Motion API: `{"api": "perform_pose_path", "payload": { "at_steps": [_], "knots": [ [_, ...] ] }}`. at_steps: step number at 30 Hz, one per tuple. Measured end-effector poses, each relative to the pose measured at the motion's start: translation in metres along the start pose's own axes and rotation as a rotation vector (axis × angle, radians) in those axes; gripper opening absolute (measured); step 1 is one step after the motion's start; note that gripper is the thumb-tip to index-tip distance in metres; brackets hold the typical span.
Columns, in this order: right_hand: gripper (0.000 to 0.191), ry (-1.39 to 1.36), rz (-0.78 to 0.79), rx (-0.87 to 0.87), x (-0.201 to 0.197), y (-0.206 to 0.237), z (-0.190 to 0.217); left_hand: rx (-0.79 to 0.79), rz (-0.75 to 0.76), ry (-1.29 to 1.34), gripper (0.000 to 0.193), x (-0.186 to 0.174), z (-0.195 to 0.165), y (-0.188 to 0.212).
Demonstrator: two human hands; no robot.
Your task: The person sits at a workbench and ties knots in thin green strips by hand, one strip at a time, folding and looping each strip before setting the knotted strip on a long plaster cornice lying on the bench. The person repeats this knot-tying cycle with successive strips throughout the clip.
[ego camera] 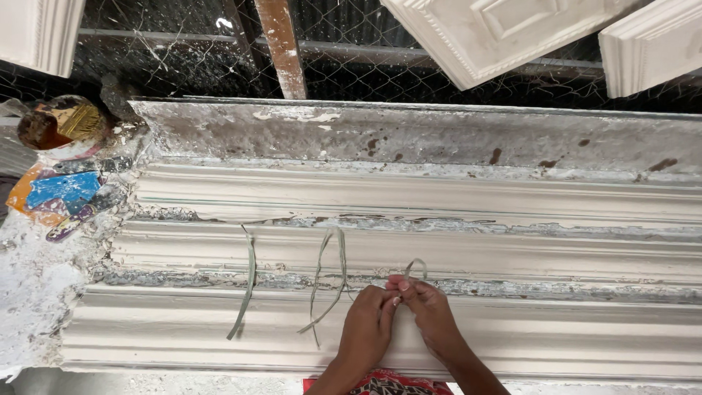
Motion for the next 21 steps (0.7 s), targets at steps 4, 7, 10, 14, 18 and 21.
{"api": "perform_pose_path", "payload": {
  "at_steps": [4, 7, 10, 14, 18, 21],
  "knots": [
    [0.038, -0.146, -0.003, 0.063, -0.015, -0.004, -0.013, 0.246, 0.055, -0.248, 0.012, -0.002, -0.034, -0.001],
    [0.037, -0.053, 0.116, 0.141, -0.021, 0.001, -0.016, 0.503, 0.076, -0.324, 0.017, -0.01, -0.062, 0.001],
    [0.038, 0.067, 0.337, 0.181, -0.024, 0.009, -0.012, 0.785, 0.173, -0.363, 0.027, -0.021, -0.082, 0.003],
    [0.023, 0.229, 0.547, 0.279, -0.028, 0.021, -0.011, 1.025, 0.313, -0.414, 0.014, -0.024, -0.095, 0.011],
    [0.018, 0.418, 0.754, 0.227, -0.009, 0.032, -0.002, 1.075, 0.397, -0.49, 0.005, -0.03, -0.096, 0.023],
    [0.023, 0.47, 0.839, 0.22, 0.014, 0.029, 0.008, 0.942, 0.355, -0.448, 0.008, -0.055, -0.088, 0.033]
  ]
}}
Point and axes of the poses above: each hand's wrist, its own y-axis away from the middle knuckle, its own x-axis out of the palm, z = x × y, the point moved 6 cm from there along -y, towards the middle knuckle, and after that the axes turned 6 degrees about y, right-handed, at the moved point
